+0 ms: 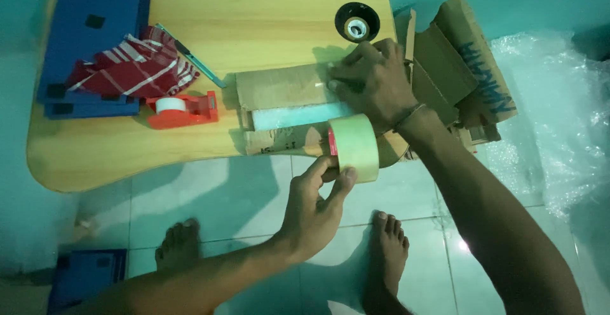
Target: Wrapping an item in bubble wrap and sealing it inside a cardboard box using tape.
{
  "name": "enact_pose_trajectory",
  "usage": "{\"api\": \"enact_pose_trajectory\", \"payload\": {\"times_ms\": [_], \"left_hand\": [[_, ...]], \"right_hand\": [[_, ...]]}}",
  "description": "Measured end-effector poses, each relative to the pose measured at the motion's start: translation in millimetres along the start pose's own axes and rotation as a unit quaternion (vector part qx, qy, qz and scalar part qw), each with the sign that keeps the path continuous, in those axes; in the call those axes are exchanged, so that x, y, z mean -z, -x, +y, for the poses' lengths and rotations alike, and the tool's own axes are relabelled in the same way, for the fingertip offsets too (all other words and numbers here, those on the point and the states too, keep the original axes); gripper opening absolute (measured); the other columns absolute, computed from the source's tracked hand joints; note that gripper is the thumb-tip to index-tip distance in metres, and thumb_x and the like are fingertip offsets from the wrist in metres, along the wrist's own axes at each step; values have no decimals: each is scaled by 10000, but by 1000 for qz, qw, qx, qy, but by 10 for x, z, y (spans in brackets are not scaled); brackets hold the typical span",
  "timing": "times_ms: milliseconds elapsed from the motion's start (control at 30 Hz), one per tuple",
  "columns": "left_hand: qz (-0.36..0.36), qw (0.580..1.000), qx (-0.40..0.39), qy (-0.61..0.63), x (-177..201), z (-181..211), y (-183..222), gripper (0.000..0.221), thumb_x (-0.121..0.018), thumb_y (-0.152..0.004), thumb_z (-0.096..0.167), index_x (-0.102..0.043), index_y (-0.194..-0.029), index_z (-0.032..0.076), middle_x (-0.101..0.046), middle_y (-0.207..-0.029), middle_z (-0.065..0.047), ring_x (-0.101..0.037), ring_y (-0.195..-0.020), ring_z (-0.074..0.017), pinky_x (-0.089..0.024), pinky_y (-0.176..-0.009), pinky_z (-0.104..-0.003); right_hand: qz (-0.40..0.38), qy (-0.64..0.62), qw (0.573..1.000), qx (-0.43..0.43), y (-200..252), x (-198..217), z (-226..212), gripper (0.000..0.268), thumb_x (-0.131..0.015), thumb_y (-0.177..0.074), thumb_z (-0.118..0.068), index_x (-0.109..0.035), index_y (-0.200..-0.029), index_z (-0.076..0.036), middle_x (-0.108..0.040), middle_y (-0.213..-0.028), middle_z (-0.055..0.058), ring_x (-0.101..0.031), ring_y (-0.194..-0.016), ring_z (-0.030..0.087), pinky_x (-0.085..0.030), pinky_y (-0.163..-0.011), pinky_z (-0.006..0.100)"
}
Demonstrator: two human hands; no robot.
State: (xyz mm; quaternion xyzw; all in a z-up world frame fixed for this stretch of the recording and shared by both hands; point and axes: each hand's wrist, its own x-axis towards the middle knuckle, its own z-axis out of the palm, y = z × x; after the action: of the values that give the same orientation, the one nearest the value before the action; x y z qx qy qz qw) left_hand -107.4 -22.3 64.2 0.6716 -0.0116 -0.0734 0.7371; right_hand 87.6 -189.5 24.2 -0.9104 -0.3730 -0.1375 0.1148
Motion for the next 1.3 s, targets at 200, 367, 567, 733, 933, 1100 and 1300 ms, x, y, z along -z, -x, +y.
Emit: {"api": "enact_pose_trajectory", "payload": {"times_ms": [200, 367, 567, 733, 933, 1100, 1300], "left_hand": [[18, 998, 62, -3, 29, 51, 160, 278, -585, -957, 247, -691, -1083, 23, -777, -928, -58, -538, -656, -92, -390, -504, -241], [-1, 999, 50, 6, 33, 2, 226, 331, -558, -984, 288, -666, -1094, -5, -748, -933, -93, -605, -784, -132, -466, -620, -269], [-9, 1000, -11, -1, 26, -60, 238, 335, -551, -993, 286, -650, -1102, -14, -767, -999, -103, -682, -904, -173, -525, -799, -310], [-25, 1000, -9, -13, 75, -85, 215, 302, -546, -988, 258, -658, -1083, -5, -757, -968, -93, -646, -862, -156, -513, -773, -308], [-20, 999, 35, -1, 82, -90, 282, 338, -530, -1000, 315, -655, -1079, 11, -723, -894, -53, -574, -741, -122, -443, -624, -275], [8, 999, 36, -21, -2, 58, 247, 392, -503, -990, 344, -658, -1063, -9, -718, -877, -96, -529, -640, -124, -392, -513, -257], [27, 997, 10, -67, 67, 37, 373, 252, -567, -963, 227, -661, -957, -7, -723, -795, -68, -621, -689, -146, -513, -660, -283]], "right_hand": [[-49, -56, 996, -42, 163, 52, -166, 328, -643, -987, -305, -722, -1225, -93, -400, -1630, 157, -361, -1503, 394, -344, -1164, 542], [-35, -63, 997, -4, 193, 76, -214, 284, -618, -986, -281, -685, -1201, -107, -637, -1441, 115, -504, -1418, 349, -329, -1123, 510], [-35, -100, 994, 37, 215, 56, -135, 262, -721, -903, -182, -769, -1159, -210, -595, -1503, 68, -564, -1347, 306, -323, -1095, 498], [-63, -64, 993, 74, 210, 80, -48, 311, -713, -904, -222, -784, -1201, -282, -582, -1527, 16, -516, -1388, 323, -329, -1108, 525], [-89, -103, 984, 117, 254, 124, -7, 558, -546, -846, -349, -709, -1367, -232, -490, -1600, 112, -477, -1413, 373, -297, -1131, 554], [-115, -79, 985, 105, 235, 145, 0, 416, -627, -933, -415, -745, -1306, -276, -469, -1613, 106, -451, -1404, 370, -297, -1118, 545], [-120, -98, 984, 90, 272, 156, -11, 476, -612, -872, -412, -756, -1294, -246, -460, -1593, 139, -433, -1389, 379, -252, -1115, 574]]}}
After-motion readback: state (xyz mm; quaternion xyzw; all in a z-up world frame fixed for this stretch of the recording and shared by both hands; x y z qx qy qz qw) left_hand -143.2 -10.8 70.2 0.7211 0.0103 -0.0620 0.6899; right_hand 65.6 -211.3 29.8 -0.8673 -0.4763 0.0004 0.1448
